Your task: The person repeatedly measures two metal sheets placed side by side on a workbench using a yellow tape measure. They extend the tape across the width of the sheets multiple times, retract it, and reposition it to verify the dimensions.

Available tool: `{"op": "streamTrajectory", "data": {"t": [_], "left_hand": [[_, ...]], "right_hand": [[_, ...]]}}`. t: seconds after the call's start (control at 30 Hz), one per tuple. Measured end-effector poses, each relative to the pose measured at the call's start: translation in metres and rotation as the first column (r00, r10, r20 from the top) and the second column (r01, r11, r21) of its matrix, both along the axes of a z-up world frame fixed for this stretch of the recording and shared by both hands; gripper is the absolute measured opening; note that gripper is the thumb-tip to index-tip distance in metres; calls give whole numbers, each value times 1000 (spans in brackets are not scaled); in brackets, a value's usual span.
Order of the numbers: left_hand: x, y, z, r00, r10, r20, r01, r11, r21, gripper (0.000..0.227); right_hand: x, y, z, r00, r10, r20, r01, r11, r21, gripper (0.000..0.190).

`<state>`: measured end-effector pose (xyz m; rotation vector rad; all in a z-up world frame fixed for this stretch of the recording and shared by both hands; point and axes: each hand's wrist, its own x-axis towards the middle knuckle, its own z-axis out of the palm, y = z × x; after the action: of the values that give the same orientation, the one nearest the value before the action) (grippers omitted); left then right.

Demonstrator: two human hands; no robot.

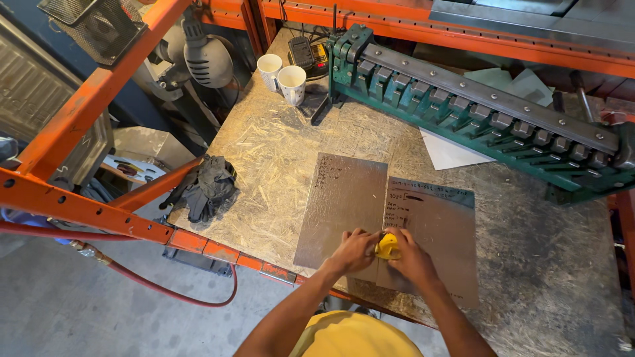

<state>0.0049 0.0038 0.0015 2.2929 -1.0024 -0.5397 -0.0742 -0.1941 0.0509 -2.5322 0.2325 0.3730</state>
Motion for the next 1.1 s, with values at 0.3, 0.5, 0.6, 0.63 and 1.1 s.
{"op": "streamTrajectory", "data": {"t": [0.3,0.5,0.6,0.63,1.1], "left_hand": [[3,-21,29,922,-42,-385,-41,978,-204,56],[3,-25,40,933,-36,-358,-41,978,-203,57],[9,-28,31,963,-32,-266,-23,980,-199,54],[9,-28,29,963,-32,-269,-22,980,-197,54],[37,-26,-27,966,-69,250,122,971,-204,26]], "right_hand": [[-26,-23,-24,979,-66,191,87,991,-103,89],[-27,-26,-5,981,14,191,36,967,-253,91],[-31,-41,-17,988,-54,144,84,974,-212,92],[-32,-44,-16,988,-55,142,84,974,-211,92],[-55,-155,-45,956,-191,221,241,943,-229,79]]}}
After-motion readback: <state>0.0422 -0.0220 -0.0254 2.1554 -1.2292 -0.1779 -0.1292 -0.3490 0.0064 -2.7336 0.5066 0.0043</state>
